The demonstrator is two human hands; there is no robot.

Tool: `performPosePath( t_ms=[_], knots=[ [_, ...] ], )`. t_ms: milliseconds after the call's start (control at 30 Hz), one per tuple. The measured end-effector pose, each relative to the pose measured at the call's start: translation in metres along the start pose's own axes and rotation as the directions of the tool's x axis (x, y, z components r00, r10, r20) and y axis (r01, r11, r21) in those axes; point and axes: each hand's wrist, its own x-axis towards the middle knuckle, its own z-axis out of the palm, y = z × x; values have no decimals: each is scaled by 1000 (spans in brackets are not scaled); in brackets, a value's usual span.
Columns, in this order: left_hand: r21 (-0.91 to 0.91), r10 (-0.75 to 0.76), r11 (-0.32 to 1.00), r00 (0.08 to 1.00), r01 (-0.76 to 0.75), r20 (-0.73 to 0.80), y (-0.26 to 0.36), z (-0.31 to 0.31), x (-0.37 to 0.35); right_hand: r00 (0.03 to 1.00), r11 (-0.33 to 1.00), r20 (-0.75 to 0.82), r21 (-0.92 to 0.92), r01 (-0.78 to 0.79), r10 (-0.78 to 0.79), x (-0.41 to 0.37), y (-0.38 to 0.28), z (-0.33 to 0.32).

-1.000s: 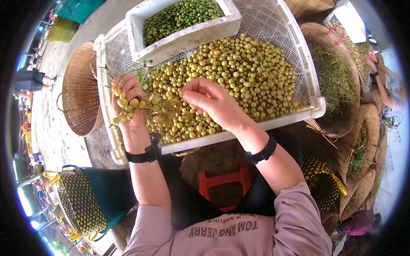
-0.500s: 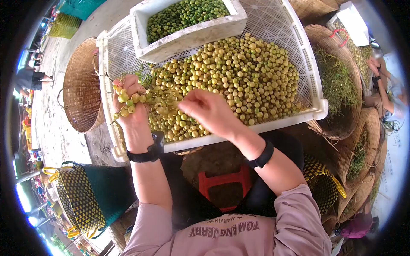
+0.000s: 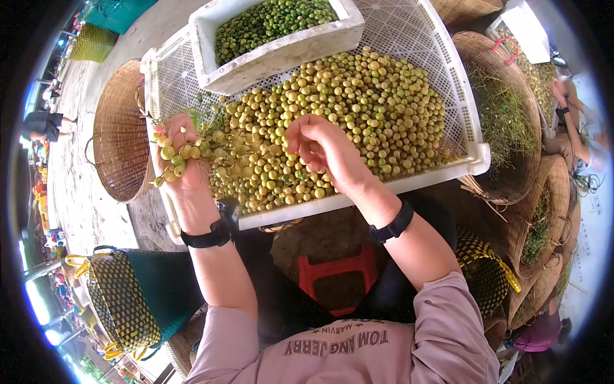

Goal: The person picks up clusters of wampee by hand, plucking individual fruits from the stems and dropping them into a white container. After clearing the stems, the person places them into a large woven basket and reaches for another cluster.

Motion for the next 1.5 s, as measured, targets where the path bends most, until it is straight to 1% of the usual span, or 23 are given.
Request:
performPosePath(
  t_ms=[67,100,200,267,400,500,567,633,700,833,867,933,967,1000,1033,1067,1133,1233,1300,1367,1400,1433,1500],
  knots=[
    [-55,-12,998,1000,12,1,-3,7,-3,999,964,-38,-266,1,-12,-2,3,2],
    [-109,-24,994,1000,24,2,-4,10,-4,1000,941,-5,-339,15,-17,-1,10,2],
    [-124,-54,991,998,55,12,-6,13,-6,995,910,82,-406,84,-55,-5,10,15],
    [-126,-49,991,999,50,11,-9,15,-6,978,964,208,-256,69,-14,-8,12,18],
    [-129,-38,991,999,39,6,-1,12,-5,980,954,195,-286,88,-32,-8,10,15],
    [-201,-70,977,997,71,12,7,9,-4,978,973,203,-231,-5,53,-7,8,7],
    [-248,-85,965,996,85,11,10,9,-4,974,991,191,-78,-110,124,-4,14,2],
    [-233,-140,961,988,151,62,11,9,-4,965,989,215,-48,-142,149,-4,14,4],
    [-164,-96,981,995,101,36,9,9,-3,957,977,251,113,-178,145,-6,12,15],
    [-6,12,1000,1000,-11,28,4,6,-3,980,995,181,30,-94,87,-7,18,20],
    [-6,9,1000,1000,-9,27,4,6,-3,981,998,191,30,-47,40,-4,24,17],
    [-137,-87,986,994,95,59,6,5,-3,979,1000,202,30,0,-7,-2,27,16],
    [-138,-87,986,994,95,59,7,2,-2,984,988,176,143,-52,26,-2,26,16],
    [-51,-59,997,996,62,73,8,-3,-1,986,962,154,254,-100,62,-2,25,16],
    [35,-31,999,996,28,88,6,-4,0,986,962,155,253,-101,63,-3,22,16],
    [33,-29,999,996,26,87,4,-5,0,984,913,144,377,-155,108,-3,18,16],
    [148,70,987,998,-69,-3,-5,-9,-1,975,806,156,550,-217,157,-2,16,13],
    [66,26,997,1000,-26,1,-1,-17,1,968,729,208,640,-243,140,-3,13,6],
    [24,36,999,999,-36,-10,1,-12,0,983,756,141,629,-182,120,-2,6,3],
    [92,116,989,993,-113,-23,4,-5,0,996,806,58,585,-87,65,0,-1,-5],
    [101,140,986,990,-136,-33,3,-4,0,995,847,91,526,-74,30,0,-1,-9],
    [97,141,986,989,-137,-33,2,-6,1,995,849,91,524,-74,31,0,-3,-8],
    [82,98,992,995,-95,-31,2,-11,2,999,918,32,394,-42,32,0,-8,-5]
  ],
)
